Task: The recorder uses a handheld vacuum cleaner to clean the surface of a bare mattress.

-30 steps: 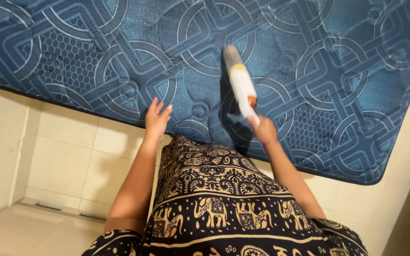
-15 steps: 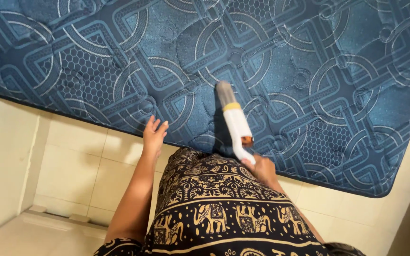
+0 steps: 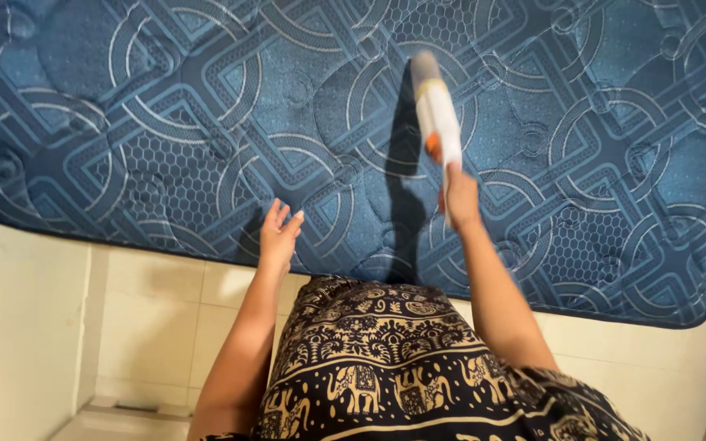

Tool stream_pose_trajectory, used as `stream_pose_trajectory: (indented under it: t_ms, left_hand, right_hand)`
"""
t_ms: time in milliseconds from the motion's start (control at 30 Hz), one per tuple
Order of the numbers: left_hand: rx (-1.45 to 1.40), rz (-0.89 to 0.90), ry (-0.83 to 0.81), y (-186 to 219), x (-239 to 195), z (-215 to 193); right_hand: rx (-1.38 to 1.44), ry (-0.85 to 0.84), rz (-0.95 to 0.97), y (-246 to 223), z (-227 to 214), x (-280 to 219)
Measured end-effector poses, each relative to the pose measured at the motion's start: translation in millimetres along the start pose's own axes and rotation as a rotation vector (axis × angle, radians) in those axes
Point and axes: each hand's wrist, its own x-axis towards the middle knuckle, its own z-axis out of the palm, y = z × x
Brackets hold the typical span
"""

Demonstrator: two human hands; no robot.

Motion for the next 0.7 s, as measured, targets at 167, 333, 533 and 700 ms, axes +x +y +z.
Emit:
stream_pose_trajectory:
  t_ms: [167,333,533,700]
  left_hand:
    - [0.003,-0.047,-0.041,-3,22,-13]
    - [0.059,-0.093,-0.085,7,50,-8]
    - [0.096,0.0,-0.17,39,70,19]
    - [0.056,0.039,-0.201,54,72,31]
  right_hand:
    - [-0.167,-0.026,-0.09,115,-2,-127]
    - [-0.312,0.039,-0.048,121,3,-144]
    - [-0.406,0.162,-0.211,61,9,-30]
    - [0.114,0.123,0.029,43,0,-27]
